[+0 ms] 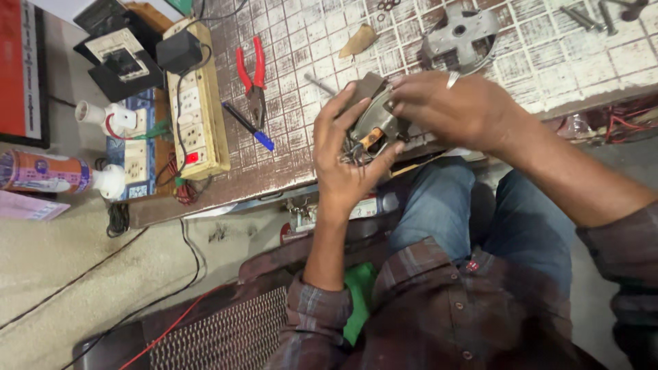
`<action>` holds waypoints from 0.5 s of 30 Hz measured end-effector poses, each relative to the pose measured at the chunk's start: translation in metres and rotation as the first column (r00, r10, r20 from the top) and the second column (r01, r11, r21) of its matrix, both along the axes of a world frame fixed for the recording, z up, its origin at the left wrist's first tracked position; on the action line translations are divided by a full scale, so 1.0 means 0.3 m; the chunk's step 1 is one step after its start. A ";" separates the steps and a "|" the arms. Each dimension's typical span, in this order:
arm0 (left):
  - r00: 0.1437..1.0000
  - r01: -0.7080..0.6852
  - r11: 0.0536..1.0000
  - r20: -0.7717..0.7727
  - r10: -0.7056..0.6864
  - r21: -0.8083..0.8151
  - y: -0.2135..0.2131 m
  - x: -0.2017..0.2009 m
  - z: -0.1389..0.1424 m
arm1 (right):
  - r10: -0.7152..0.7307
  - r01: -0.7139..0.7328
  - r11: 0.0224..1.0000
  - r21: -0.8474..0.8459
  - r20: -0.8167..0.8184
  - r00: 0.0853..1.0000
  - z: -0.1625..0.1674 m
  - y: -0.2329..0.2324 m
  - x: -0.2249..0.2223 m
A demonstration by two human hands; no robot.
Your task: The person sits at a workbench and works on an electric motor, fitting the rotor into the stator housing and aligning the end bells by hand. They use a screwdriver and a metal rod to adjust and seat the motor parts, turning the assembly over while working on it.
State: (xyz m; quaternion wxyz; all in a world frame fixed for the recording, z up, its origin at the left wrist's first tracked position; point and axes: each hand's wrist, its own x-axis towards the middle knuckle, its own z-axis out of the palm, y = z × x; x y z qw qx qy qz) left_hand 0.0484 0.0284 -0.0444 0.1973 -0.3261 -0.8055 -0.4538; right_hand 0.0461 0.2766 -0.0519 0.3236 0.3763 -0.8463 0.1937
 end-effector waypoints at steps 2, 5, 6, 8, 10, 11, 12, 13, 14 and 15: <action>0.999 0.036 0.998 0.037 -0.038 0.044 -0.009 -0.001 -0.002 | -0.047 0.064 0.982 -0.177 0.097 0.994 0.000 0.009 -0.009; 0.997 0.008 0.999 0.072 -0.011 0.045 -0.005 0.009 0.001 | -0.094 0.152 0.898 -0.413 0.158 0.983 0.026 0.001 0.016; 0.999 -0.010 1.000 0.041 0.010 -0.004 0.001 0.007 0.003 | -0.071 0.134 0.876 -0.463 0.151 0.986 0.027 -0.035 0.036; 0.999 -0.048 0.994 -0.009 0.047 -0.103 0.012 0.013 0.010 | -0.039 0.126 0.858 -0.498 0.180 0.983 0.027 -0.095 0.124; 0.999 -0.055 0.984 -0.012 0.053 -0.169 0.018 0.019 0.024 | -0.079 0.162 0.881 -0.444 0.199 0.977 0.019 -0.157 0.193; 0.998 -0.056 0.977 -0.014 0.054 -0.204 0.018 0.024 0.035 | -0.119 0.188 0.893 -0.409 0.187 0.975 0.012 -0.185 0.209; 0.999 -0.024 0.969 0.040 0.035 -0.247 0.014 0.030 0.049 | -0.161 0.214 0.902 -0.375 0.169 0.972 0.007 -0.204 0.217; 0.996 0.009 0.958 0.089 0.018 -0.288 0.006 0.034 0.068 | -0.183 0.236 0.890 -0.389 0.168 0.969 0.007 -0.215 0.222; 0.990 0.044 0.943 0.141 0.004 -0.329 -0.005 0.038 0.090 | -0.204 0.258 0.877 -0.404 0.171 0.964 0.009 -0.223 0.224; 0.987 0.063 0.928 0.158 -0.005 -0.367 -0.021 0.041 0.115 | -0.226 0.280 0.863 -0.420 0.175 0.958 0.012 -0.229 0.230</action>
